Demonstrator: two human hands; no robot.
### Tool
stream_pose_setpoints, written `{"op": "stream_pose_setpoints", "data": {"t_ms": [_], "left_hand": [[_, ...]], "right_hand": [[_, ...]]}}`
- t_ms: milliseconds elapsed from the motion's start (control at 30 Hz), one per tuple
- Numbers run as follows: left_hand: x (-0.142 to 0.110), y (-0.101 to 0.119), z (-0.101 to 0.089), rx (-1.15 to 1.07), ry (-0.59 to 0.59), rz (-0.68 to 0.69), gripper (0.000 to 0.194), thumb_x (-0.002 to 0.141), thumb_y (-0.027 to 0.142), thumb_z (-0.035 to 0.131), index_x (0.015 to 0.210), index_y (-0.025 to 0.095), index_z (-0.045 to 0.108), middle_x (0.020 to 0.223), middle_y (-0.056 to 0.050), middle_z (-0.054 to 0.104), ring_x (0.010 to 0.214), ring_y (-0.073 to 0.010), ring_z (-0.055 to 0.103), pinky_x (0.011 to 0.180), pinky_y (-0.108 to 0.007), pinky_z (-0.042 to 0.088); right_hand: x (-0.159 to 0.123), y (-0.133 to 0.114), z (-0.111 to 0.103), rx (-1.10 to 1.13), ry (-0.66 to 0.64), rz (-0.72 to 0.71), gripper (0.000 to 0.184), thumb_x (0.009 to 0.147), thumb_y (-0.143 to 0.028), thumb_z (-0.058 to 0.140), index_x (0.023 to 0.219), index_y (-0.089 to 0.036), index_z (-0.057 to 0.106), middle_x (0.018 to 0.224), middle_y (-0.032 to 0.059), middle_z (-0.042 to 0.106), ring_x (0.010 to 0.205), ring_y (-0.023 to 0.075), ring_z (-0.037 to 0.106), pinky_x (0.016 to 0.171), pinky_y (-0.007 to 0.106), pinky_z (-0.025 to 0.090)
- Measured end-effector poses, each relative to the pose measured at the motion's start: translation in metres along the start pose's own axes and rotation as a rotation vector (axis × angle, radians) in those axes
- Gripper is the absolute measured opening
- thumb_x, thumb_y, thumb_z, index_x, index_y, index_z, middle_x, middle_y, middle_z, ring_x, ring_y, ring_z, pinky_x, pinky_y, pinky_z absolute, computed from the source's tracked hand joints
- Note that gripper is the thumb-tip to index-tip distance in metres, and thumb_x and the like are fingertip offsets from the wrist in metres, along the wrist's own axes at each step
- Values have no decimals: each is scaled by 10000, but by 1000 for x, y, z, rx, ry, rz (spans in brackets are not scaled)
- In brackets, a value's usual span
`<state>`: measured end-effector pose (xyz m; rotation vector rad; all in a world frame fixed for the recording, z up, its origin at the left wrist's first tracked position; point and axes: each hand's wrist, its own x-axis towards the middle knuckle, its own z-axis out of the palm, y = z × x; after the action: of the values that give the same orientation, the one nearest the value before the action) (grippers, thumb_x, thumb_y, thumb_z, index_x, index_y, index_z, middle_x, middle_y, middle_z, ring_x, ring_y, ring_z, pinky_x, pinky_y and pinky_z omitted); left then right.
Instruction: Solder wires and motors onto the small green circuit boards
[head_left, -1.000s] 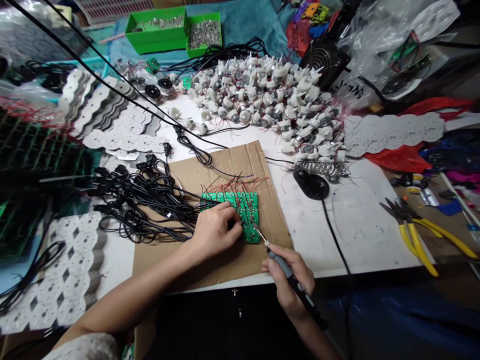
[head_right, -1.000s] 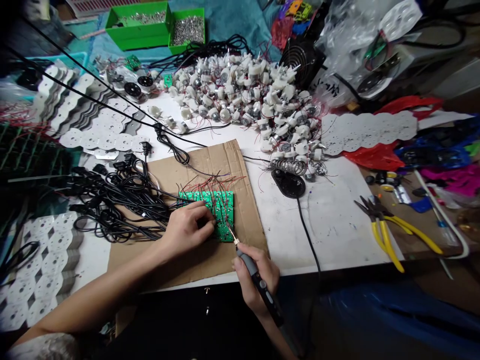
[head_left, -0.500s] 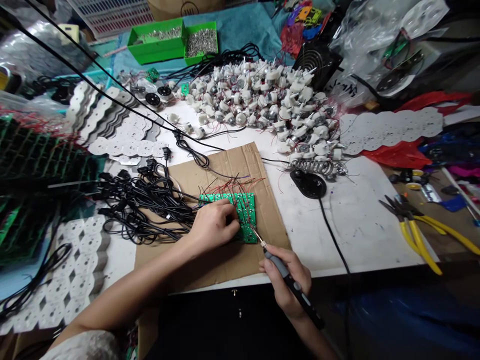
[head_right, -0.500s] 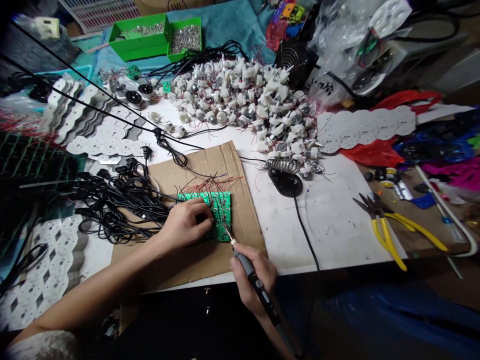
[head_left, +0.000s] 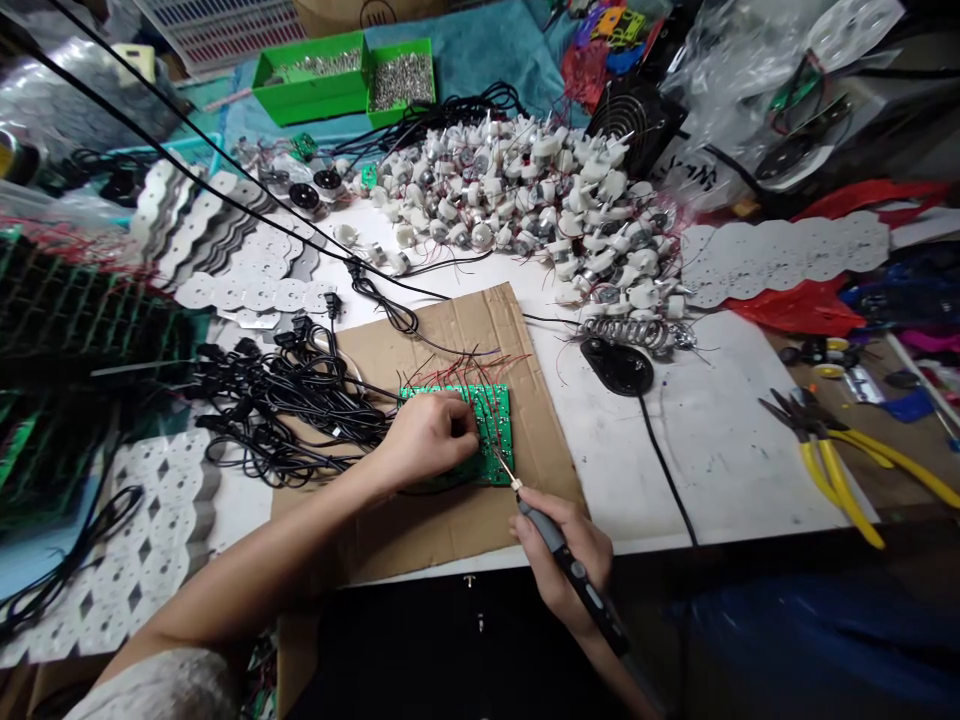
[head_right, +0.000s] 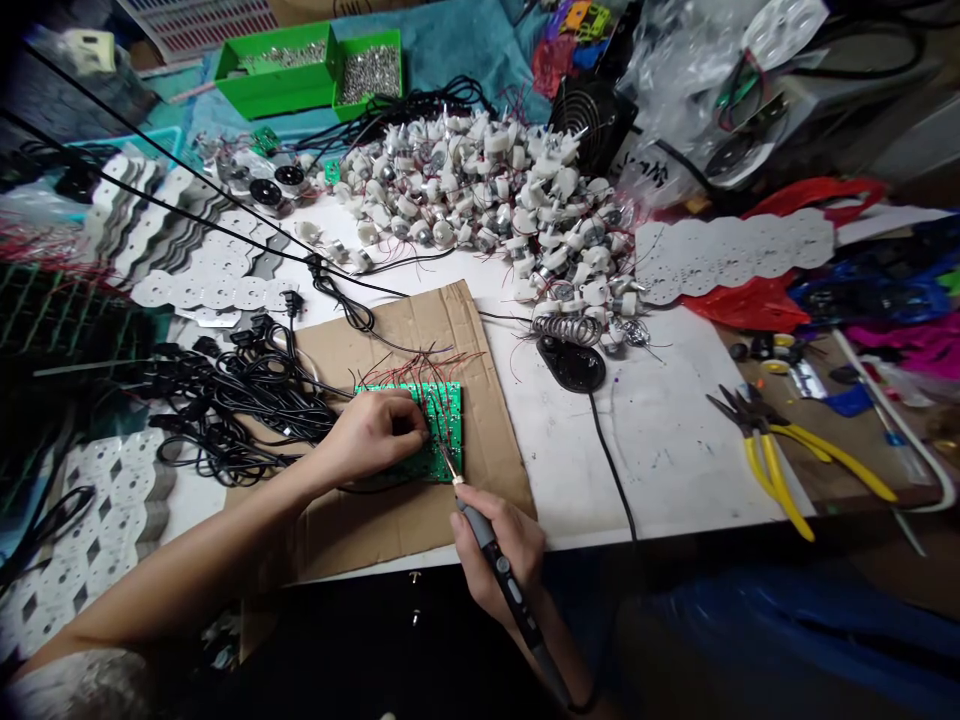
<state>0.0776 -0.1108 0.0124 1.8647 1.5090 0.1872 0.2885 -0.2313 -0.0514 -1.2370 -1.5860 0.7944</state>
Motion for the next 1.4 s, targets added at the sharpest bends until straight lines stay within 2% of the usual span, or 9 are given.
{"op": "stream_pose_setpoints", "data": {"t_ms": [333,433,633,867,1200,1400], "left_hand": [[0,-2,3,-2,16,5,115,746,151,608,672,190,686,741,-1,670,673,-148,594,656,-264,411],[0,-2,3,2,17,-1,114,747,158,609,672,190,688,743,-2,672,676,-150,596,661,-266,415],[0,-1,3,-3,20,-5,108,744,153,615,672,187,688,746,-2,676,678,-151,598,662,-271,407],[0,-1,2,-9,19,-7,115,744,146,617,672,190,695,754,-2,689,679,-151,602,653,-266,407],[-1,0,2,-5,24,-10,120,744,149,615,662,192,692,747,1,685,690,-150,602,668,-267,406],[-1,3,-1,10,10,-25,121,747,156,608,675,191,699,754,-1,681,691,-152,610,669,-262,419]], "right_hand": [[4,-5,1,-53,-30,-25,261,1008,-215,630,1263,-237,682,985,57,793,771,204,789,777,310,689],[7,-6,3,-74,-5,-117,278,989,-181,636,1257,-236,683,1009,57,791,787,200,788,771,289,684],[8,-7,4,-102,-1,-147,308,989,-154,637,1284,-237,661,1014,64,785,796,199,782,755,289,684],[-7,-11,-3,-59,75,42,222,1011,-210,641,1230,-231,672,901,34,786,715,194,782,717,300,692],[-11,-8,-3,-3,105,51,238,1013,-211,638,1249,-235,659,912,31,790,755,197,784,709,308,679],[-11,-7,-1,26,147,88,219,1007,-239,650,1223,-234,685,905,31,791,715,192,778,709,298,675]]}}
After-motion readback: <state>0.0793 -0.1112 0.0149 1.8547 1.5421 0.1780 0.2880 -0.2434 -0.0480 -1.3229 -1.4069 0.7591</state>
